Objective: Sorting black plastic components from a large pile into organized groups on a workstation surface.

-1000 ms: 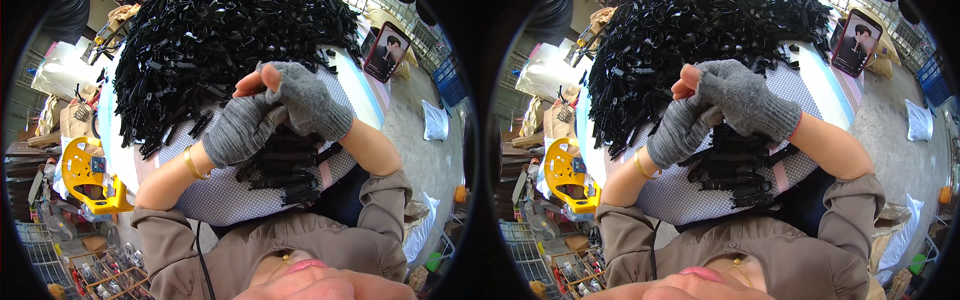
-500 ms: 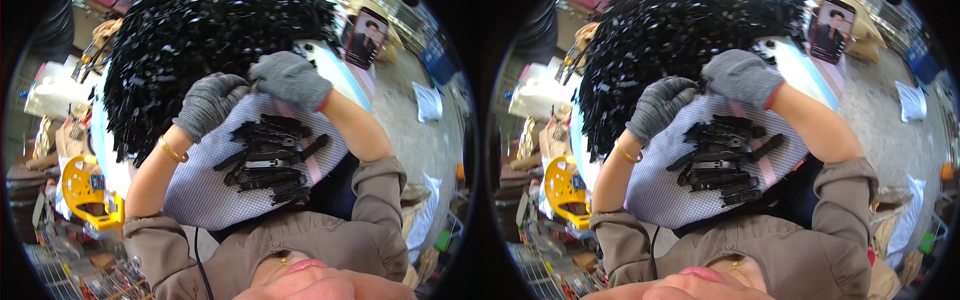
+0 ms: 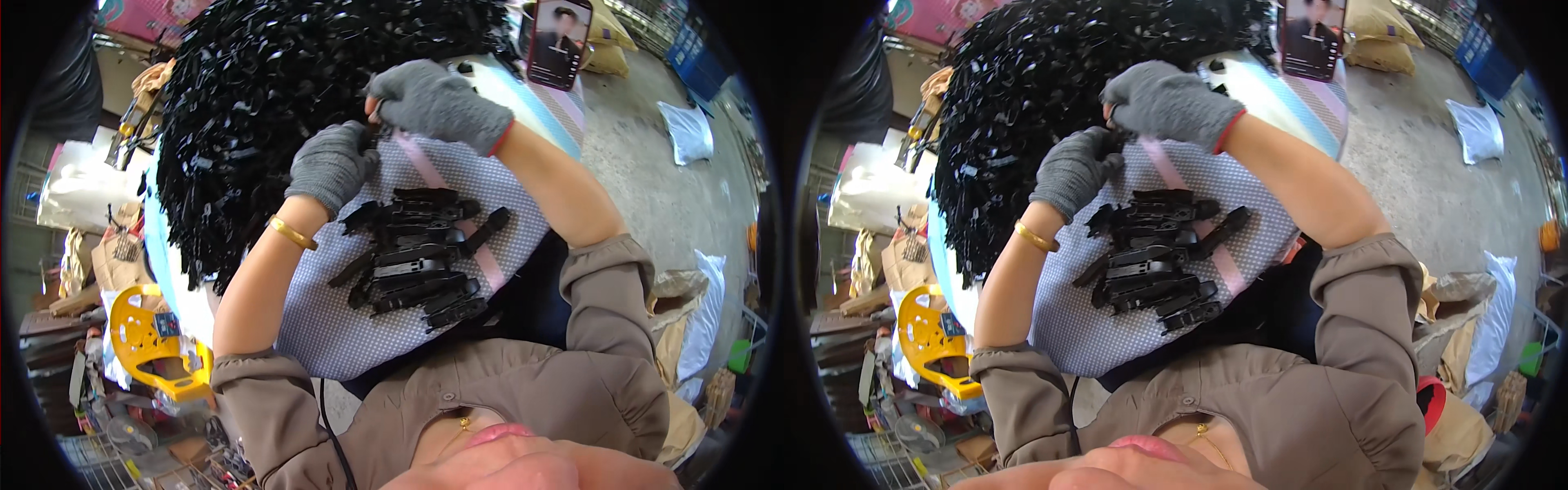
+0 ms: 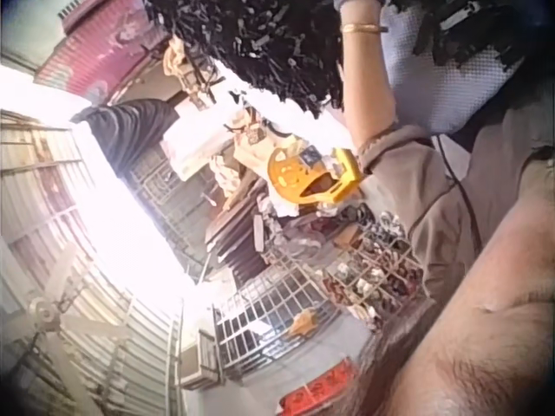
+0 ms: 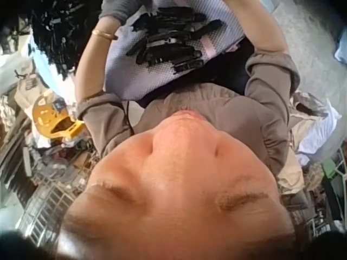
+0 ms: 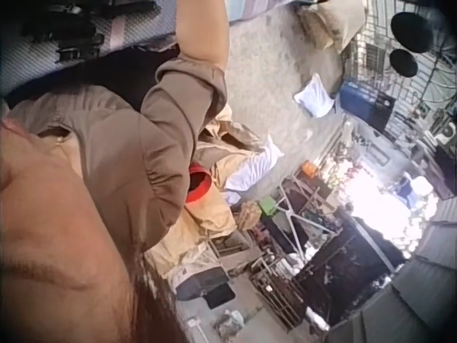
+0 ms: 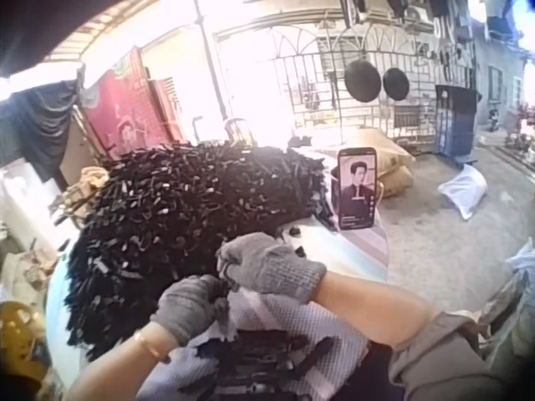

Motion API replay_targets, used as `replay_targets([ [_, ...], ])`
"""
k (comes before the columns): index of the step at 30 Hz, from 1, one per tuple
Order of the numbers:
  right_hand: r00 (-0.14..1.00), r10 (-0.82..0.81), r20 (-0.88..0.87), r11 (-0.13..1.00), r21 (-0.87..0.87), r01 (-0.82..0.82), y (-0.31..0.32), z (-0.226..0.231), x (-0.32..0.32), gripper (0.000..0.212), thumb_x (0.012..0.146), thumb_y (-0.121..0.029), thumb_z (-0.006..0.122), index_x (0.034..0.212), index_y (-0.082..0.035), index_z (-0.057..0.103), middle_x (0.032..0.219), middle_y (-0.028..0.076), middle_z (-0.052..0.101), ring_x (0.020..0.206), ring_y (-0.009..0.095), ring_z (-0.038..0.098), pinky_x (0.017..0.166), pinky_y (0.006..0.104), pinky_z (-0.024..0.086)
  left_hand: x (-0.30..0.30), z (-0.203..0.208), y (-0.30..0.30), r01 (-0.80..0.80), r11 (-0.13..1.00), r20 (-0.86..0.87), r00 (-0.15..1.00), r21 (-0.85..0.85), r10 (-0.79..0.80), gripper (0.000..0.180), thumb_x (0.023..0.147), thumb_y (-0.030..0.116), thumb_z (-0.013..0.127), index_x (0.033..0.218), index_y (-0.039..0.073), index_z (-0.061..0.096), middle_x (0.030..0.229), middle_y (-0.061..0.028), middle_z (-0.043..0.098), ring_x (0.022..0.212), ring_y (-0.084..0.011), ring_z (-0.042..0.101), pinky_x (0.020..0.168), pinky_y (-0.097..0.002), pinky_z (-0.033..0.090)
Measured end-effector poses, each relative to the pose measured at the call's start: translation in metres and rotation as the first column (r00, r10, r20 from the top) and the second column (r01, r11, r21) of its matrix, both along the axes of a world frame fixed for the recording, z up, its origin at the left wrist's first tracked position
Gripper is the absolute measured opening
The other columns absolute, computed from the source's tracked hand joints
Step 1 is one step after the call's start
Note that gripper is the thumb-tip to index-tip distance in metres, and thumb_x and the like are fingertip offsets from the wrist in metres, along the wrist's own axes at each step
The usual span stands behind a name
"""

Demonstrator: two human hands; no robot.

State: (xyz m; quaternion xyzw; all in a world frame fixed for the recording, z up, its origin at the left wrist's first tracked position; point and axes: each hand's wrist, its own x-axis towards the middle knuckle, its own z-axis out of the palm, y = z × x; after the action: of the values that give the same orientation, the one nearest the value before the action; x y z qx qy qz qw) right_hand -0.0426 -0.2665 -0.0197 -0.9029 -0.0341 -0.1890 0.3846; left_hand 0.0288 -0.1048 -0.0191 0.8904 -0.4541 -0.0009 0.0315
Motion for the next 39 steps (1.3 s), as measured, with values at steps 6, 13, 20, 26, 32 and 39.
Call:
replay_targets([
  [6,0.981,0.094,-0.167,0.974,0.220,-0.056,0.003,0.005,0.001,0.017,0.080,-0.017,0.060,0.090,-0.007,0.069,0.084,0.006,0.067,0.074,0.015,0.061,0.070,0.0276,0.049,-0.007,0.007,0.016,0.006,1.000,-0.155,0.988,-0.013,-0.008,0.032,0.071,0.021,0.068,0.099,0.005,0.061,0.093,-0.0154,0.060,0.088,-0.0297,0.059,0.079,-0.0377,0.047],
  [13,0.950,0.256,-0.180,0.825,0.554,-0.117,0.002,0.003,0.000,0.017,0.085,-0.013,0.061,0.096,-0.002,0.065,0.083,0.004,0.065,0.069,0.006,0.057,0.062,0.0197,0.048,-0.001,-0.012,0.055,-0.148,0.837,-0.534,0.824,-0.527,-0.191,0.031,0.080,0.021,0.065,0.101,0.001,0.055,0.090,-0.0091,0.063,0.081,-0.0206,0.060,0.074,-0.0319,0.049],
  [20,0.936,0.233,-0.264,0.845,0.531,-0.061,0.016,0.013,-0.006,0.020,0.085,-0.021,0.063,0.096,-0.006,0.067,0.063,-0.001,0.056,0.056,0.005,0.047,0.052,0.0195,0.041,-0.005,0.015,0.062,-0.339,0.842,-0.867,0.424,-0.420,-0.262,0.036,0.088,0.023,0.058,0.116,0.000,0.055,0.074,0.0013,0.058,0.064,-0.0040,0.051,0.058,-0.0179,0.044],
  [26,0.959,0.209,-0.189,0.851,0.519,-0.082,0.018,0.004,-0.003,0.020,0.084,-0.022,0.064,0.095,-0.006,0.068,0.064,-0.001,0.056,0.057,0.005,0.049,0.051,0.0203,0.042,-0.008,0.013,0.065,-0.390,0.796,-0.861,0.412,-0.463,-0.299,0.031,0.089,0.025,0.056,0.109,0.001,0.060,0.067,0.0038,0.054,0.058,-0.0025,0.048,0.053,-0.0170,0.042],
  [32,0.961,0.212,-0.176,0.862,0.498,-0.099,0.018,0.010,-0.007,0.018,0.084,-0.020,0.064,0.094,-0.006,0.068,0.066,0.000,0.058,0.059,0.006,0.052,0.053,0.0214,0.044,-0.010,0.012,0.065,-0.344,0.777,-0.784,0.549,-0.527,-0.289,0.028,0.089,0.022,0.057,0.105,0.001,0.062,0.072,0.0009,0.059,0.063,-0.0059,0.052,0.060,-0.0199,0.045],
  [39,0.983,0.154,-0.100,0.878,0.470,-0.090,0.032,0.008,-0.015,0.021,0.087,-0.020,0.058,0.090,-0.002,0.067,0.075,0.005,0.063,0.069,0.010,0.060,0.062,0.0242,0.050,-0.008,-0.001,0.062,-0.206,0.767,-0.590,0.764,-0.607,-0.262,0.024,0.088,0.021,0.057,0.100,0.001,0.064,0.079,-0.0027,0.064,0.069,-0.0076,0.054,0.064,-0.0225,0.046],
])
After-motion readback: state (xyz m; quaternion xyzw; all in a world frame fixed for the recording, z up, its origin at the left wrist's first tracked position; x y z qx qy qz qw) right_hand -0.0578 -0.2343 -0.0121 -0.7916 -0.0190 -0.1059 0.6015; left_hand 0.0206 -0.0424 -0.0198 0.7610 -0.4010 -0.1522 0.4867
